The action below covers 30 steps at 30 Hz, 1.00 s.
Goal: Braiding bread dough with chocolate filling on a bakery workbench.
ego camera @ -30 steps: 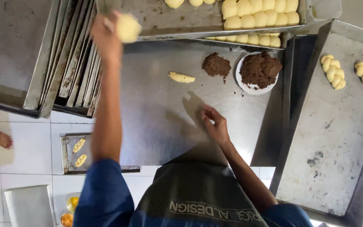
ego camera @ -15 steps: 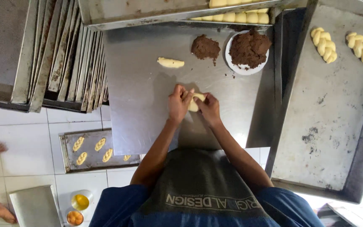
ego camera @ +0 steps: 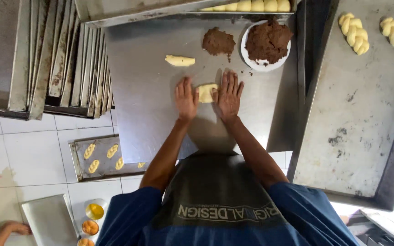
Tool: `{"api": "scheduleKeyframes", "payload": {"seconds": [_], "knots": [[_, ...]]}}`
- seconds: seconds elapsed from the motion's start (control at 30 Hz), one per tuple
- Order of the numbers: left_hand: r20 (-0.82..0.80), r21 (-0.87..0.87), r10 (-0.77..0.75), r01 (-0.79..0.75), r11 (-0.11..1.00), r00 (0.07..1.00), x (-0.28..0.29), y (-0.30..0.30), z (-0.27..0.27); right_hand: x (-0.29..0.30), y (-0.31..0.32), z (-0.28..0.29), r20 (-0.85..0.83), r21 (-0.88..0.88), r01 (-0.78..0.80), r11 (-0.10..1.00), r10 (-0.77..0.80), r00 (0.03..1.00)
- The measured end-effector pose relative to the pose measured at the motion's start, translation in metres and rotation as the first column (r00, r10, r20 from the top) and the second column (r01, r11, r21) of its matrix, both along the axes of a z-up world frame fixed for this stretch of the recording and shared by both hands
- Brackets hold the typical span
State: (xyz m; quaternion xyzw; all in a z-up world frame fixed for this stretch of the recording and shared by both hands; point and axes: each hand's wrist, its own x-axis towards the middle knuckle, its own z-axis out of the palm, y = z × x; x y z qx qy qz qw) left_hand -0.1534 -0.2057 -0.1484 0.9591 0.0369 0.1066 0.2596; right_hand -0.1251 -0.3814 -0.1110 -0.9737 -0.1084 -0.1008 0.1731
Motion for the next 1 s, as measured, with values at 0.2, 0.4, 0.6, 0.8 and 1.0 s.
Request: {"api": "scheduleKeyframes", "payload": {"seconds": [0.2,0.4,0.6,0.8,1.0], "knots": [[-0.057,-0.194,-0.47,0.452,0.871,0.881,-0.013,-0.024,0.059,0.033,-0.027,0.007,-0.081,0.411,0.009,0.912,0.027,0.996],[-0.258,0.089,-0.482,0.518,0.851,0.837,-0.013,-0.036,0.069,0.109,-0.026,-0.022,-0.019,-0.197,-0.31,0.93,0.312,0.95],[-0.152,0.205,-0.47,0.493,0.845,0.869,-0.017,-0.032,0.044,0.129,0.006,0.02,-0.014,-0.409,-0.368,0.835,0.397,0.918],[-0.174,0.055,-0.458,0.473,0.879,0.872,-0.018,-0.03,0.037,0.149,0.008,-0.016,-0.118,-0.446,-0.405,0.798,0.396,0.91],[-0.123,0.176,-0.404,0.421,0.89,0.906,-0.017,-0.031,0.044,0.166,-0.003,-0.047,-0.093,-0.456,-0.404,0.793,0.409,0.908]]}}
